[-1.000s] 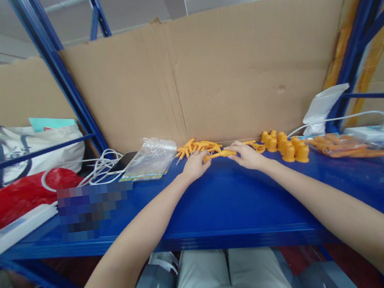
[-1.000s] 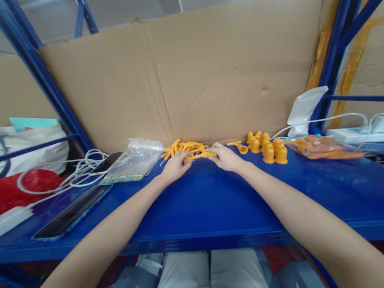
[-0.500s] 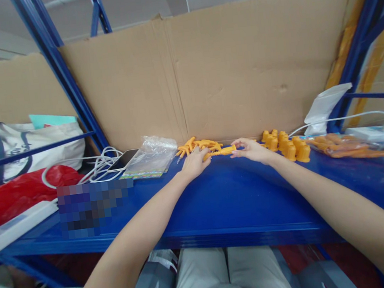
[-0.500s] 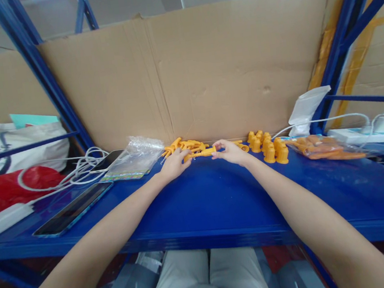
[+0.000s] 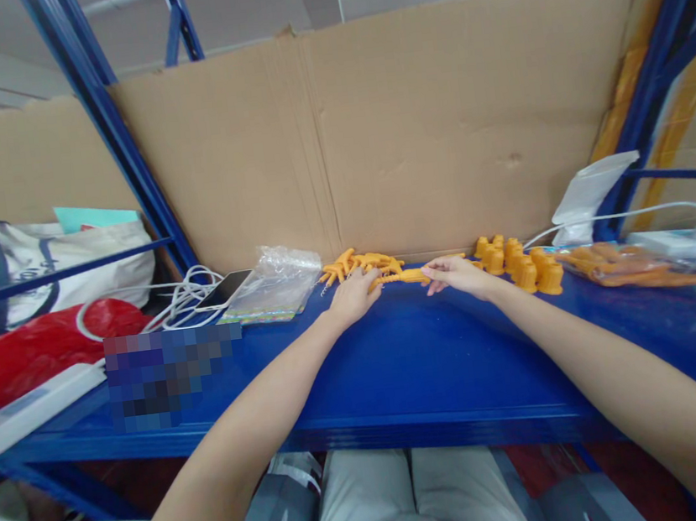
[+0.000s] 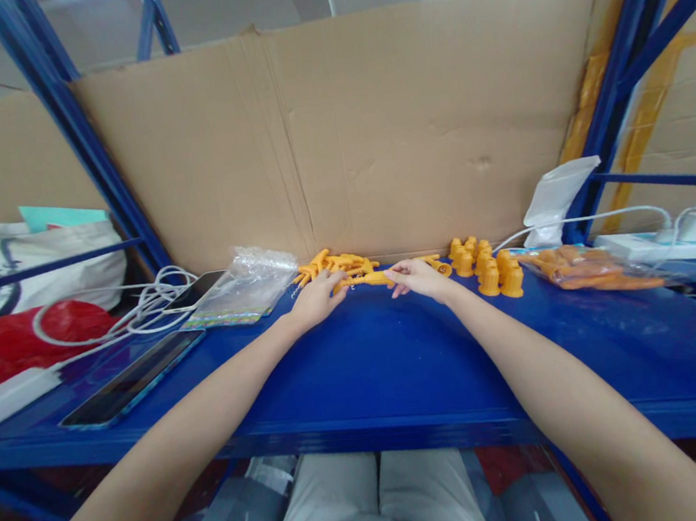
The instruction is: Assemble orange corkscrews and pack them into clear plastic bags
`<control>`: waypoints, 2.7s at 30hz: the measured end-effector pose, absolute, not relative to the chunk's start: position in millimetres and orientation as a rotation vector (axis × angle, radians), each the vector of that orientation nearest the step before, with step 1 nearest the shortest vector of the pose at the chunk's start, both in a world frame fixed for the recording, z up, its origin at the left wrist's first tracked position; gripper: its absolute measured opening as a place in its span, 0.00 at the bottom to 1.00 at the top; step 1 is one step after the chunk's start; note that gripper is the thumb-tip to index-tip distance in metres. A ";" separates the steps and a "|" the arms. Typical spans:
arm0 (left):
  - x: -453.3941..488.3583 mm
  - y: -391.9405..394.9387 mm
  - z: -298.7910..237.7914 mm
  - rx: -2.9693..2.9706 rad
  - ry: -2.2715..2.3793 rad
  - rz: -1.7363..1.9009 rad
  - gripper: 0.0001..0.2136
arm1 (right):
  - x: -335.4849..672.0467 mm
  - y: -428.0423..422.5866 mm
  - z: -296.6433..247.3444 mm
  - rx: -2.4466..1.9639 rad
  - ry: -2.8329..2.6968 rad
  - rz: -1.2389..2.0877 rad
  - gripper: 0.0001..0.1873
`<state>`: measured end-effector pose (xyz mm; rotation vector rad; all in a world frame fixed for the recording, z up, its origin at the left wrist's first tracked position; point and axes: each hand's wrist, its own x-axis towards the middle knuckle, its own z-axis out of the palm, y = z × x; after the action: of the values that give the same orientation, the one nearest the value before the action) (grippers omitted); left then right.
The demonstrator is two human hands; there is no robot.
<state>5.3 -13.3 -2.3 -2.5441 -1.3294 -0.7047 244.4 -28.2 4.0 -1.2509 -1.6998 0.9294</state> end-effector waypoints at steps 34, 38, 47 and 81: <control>4.3 -8.2 -3.6 -2.613 -1.210 -0.816 0.09 | 246.0 -32.5 2.3 -1.238 -1.496 1.330 0.18; 5.0 -8.6 -3.5 -2.590 -1.231 -0.809 0.10 | 253.5 -33.3 0.6 -1.152 -1.510 1.353 0.15; 4.5 -8.2 -4.0 -2.555 -1.285 -0.803 0.12 | 255.8 -26.8 -6.3 -1.102 -1.530 1.308 0.16; 9.3 -20.5 2.5 -2.523 -1.359 -0.899 0.12 | 238.8 -36.9 10.1 -1.319 -1.517 1.151 0.25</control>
<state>9.3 -20.5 2.5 -2.5226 -1.3593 -0.8989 238.8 -36.9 10.1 -1.3194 -1.5165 1.1505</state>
